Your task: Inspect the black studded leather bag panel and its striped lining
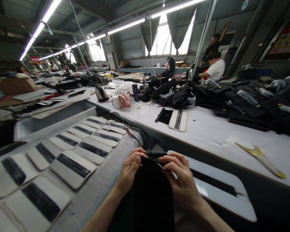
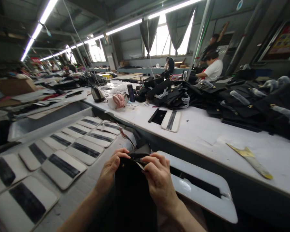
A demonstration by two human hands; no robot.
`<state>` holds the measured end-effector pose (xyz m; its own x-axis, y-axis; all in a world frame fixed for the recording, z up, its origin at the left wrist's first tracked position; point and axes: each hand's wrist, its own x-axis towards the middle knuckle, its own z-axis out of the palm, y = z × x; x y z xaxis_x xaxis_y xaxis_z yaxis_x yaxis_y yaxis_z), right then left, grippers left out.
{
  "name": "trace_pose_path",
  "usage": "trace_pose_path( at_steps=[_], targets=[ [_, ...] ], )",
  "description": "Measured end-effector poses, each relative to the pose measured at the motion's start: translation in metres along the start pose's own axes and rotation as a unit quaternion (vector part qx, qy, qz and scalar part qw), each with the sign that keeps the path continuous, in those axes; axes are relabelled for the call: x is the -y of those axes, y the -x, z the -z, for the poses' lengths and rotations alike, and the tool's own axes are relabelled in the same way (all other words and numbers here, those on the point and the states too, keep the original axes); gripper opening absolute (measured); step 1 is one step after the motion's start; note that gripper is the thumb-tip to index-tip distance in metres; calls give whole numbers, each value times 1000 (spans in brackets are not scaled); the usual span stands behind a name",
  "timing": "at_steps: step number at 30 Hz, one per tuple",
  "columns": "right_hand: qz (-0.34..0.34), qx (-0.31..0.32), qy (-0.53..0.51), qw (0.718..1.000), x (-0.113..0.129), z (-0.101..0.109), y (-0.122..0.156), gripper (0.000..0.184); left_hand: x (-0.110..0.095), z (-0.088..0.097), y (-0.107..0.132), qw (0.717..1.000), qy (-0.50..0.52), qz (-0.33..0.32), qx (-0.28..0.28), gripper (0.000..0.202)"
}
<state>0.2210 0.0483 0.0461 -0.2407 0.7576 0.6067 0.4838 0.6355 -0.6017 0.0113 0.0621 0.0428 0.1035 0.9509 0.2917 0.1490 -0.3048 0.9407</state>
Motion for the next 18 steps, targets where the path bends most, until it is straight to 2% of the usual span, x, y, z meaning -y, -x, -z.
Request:
trace_pose_path(
  at_steps=[4,8,10,12,13,15,18],
  targets=[
    [56,24,-21,998,7,-8,11,22,5,13,-9,999,-28,-14,29,49],
    [147,115,-80,979,17,-21,30,26,12,30,-21,997,-50,23,60,54],
    [118,124,-125,977,18,-26,34,24,14,35,-26,993,-74,30,86,48],
    [25,95,-141,985,16,-27,31,26,13,38,-30,987,-116,16,110,31],
    [-21,79,-135,987,13,-27,26,34,12,38,-31,983,-135,11,123,27],
    [-74,70,-110,989,8,-24,13,45,9,39,-36,978,-156,10,142,40],
    [-81,132,-127,980,1,-20,-4,25,7,39,-44,966,-179,6,187,66]
  ],
)
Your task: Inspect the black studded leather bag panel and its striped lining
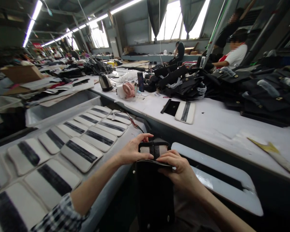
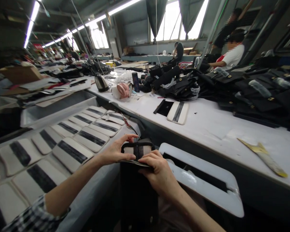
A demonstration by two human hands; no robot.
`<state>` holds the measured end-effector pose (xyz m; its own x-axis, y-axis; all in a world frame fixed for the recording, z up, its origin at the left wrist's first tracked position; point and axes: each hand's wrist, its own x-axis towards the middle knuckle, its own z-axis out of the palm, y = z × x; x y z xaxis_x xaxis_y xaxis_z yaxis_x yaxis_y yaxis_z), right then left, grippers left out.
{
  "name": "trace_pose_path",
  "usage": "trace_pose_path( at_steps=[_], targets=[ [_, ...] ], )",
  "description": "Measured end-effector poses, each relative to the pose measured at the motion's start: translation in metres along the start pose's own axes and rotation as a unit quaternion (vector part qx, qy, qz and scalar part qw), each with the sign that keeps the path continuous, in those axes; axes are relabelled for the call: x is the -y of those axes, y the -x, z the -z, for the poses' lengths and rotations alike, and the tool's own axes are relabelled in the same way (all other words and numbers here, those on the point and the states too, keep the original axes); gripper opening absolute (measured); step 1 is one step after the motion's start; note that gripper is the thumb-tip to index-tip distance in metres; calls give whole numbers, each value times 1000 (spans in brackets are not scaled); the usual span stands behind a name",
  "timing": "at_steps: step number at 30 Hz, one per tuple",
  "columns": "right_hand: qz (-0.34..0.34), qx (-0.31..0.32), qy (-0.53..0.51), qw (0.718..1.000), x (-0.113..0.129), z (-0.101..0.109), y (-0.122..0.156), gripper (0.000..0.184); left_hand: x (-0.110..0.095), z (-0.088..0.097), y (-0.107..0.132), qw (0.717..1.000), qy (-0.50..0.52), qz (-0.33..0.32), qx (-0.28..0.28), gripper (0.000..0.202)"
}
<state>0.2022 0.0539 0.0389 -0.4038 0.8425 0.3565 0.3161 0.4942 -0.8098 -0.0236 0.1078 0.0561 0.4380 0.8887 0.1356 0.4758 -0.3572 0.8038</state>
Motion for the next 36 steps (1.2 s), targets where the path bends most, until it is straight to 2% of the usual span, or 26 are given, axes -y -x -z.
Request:
trace_pose_path(
  at_steps=[4,11,20,28,33,35,36],
  targets=[
    [5,64,-47,997,-1,2,-1,24,0,1,-7,998,-42,-20,48,73],
    [17,119,-82,989,-4,4,24,20,4,-7,-1,998,-23,-49,35,70],
    [129,204,14,970,-3,5,51,28,0,-13,1,995,-11,-80,56,71],
    [207,165,78,961,3,-8,79,29,0,-15,5,993,6,-96,64,70],
    [236,163,2,958,3,-24,107,27,14,-8,3,996,-4,-78,50,70],
    [221,129,-30,966,1,-20,107,28,19,-6,1,996,2,-71,56,72],
    [186,97,-42,977,0,-15,102,29,20,-6,0,996,6,-70,59,72]
  ],
)
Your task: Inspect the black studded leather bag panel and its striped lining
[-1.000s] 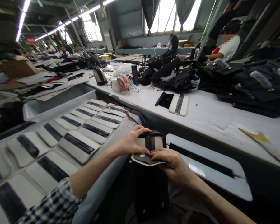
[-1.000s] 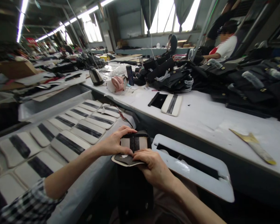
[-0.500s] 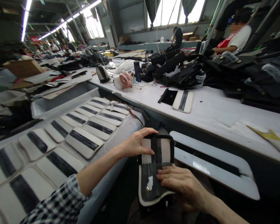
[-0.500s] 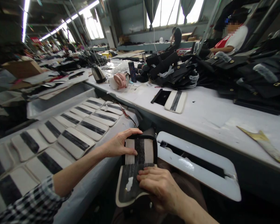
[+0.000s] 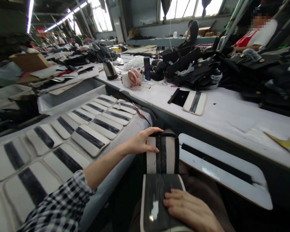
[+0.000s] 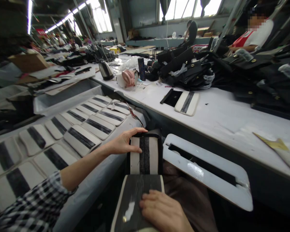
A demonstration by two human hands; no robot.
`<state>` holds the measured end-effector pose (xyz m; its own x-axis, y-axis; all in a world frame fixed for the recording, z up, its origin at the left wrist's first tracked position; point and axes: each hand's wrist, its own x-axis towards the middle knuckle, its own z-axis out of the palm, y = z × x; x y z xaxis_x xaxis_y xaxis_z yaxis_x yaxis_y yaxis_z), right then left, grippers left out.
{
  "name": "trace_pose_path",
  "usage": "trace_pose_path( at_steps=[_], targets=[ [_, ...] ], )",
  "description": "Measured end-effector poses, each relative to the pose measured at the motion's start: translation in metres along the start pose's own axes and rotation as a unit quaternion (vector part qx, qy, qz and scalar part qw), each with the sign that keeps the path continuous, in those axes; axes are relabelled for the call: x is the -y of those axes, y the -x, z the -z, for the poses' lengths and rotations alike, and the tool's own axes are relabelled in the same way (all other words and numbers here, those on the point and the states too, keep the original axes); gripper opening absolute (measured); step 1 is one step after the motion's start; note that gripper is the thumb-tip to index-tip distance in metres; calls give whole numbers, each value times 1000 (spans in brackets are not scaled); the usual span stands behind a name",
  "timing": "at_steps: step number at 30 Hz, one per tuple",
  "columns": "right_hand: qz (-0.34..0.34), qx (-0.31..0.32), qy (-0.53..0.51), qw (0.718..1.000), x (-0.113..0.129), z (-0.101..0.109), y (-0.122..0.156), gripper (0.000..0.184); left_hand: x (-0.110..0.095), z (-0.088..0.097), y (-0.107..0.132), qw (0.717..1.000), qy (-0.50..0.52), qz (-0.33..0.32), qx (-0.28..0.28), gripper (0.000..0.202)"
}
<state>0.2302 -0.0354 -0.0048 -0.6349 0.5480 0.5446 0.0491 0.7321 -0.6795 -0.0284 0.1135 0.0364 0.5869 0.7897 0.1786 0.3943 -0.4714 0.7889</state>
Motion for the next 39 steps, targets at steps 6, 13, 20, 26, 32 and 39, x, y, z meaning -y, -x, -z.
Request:
trace_pose_path(
  at_steps=[6,13,20,26,32,39],
  targets=[
    [-276,-173,-23,945,-35,21,-34,26,-5,-3,2,999,14,17,-28,68],
    [-321,-252,33,912,-63,-5,-34,13,-2,-12,16,983,139,80,-88,48],
    [-320,-255,0,913,-65,-10,-32,13,9,-39,32,899,370,122,-200,50],
    [-343,-281,-52,895,-73,-14,-33,18,8,-94,71,785,503,147,-330,48],
    [-374,-275,-77,883,-73,-15,-37,24,-4,-116,94,788,427,170,-409,45],
    [-410,-291,-83,860,-68,-17,-40,35,-5,-116,95,785,363,229,-447,40]
  ],
)
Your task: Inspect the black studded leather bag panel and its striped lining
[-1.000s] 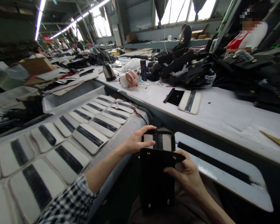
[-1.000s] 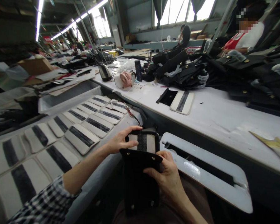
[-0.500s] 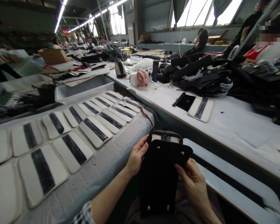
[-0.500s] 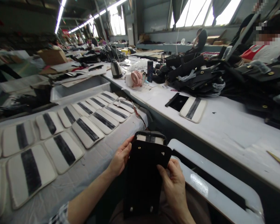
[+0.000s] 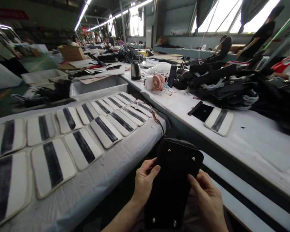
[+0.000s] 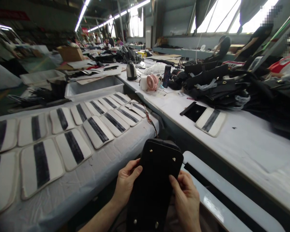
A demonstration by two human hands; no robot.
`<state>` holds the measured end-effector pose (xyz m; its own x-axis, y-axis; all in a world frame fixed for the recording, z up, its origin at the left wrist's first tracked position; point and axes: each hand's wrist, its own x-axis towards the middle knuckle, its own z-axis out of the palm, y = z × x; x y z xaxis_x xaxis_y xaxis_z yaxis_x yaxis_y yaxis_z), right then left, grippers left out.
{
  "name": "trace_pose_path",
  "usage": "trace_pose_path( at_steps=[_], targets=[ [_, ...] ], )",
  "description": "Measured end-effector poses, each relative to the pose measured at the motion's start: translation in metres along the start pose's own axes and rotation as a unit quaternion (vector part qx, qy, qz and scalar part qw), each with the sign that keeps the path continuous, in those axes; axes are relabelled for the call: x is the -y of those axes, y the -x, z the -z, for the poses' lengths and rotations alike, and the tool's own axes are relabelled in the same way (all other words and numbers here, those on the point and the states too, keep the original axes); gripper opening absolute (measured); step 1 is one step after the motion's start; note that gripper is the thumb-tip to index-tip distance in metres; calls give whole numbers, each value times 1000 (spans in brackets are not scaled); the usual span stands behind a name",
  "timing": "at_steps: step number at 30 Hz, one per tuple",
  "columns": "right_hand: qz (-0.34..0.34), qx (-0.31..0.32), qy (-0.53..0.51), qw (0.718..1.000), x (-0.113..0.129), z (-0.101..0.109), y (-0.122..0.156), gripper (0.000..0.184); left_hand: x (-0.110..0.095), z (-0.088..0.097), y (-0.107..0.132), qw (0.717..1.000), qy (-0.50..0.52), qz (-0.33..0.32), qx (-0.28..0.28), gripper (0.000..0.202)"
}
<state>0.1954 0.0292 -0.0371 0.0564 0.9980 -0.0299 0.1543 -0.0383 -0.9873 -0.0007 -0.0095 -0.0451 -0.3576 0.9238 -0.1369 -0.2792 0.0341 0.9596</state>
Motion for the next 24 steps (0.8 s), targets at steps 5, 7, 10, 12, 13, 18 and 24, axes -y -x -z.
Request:
trace_pose_path(
  at_steps=[5,7,10,12,13,18,24],
  targets=[
    [-24,-5,-19,1000,2,-2,1,38,-3,-1,-1,999,-32,-20,-2,34],
    [-28,0,-25,999,1,-3,0,38,-6,-2,0,997,-65,-39,-5,29],
    [-46,1,-54,997,0,-3,0,38,-9,-4,3,990,-121,-71,-17,24],
    [-58,-5,-65,996,0,-4,1,39,-10,-5,4,984,-148,-91,-27,22],
    [-62,-8,-66,996,1,-4,1,39,-11,-6,5,982,-158,-99,-32,21],
    [-59,-21,-76,995,4,-8,3,39,-14,-10,9,973,-186,-123,-53,20],
    [-56,-56,-104,991,6,-12,0,37,-15,-14,5,978,-178,-104,-46,25]
  ],
)
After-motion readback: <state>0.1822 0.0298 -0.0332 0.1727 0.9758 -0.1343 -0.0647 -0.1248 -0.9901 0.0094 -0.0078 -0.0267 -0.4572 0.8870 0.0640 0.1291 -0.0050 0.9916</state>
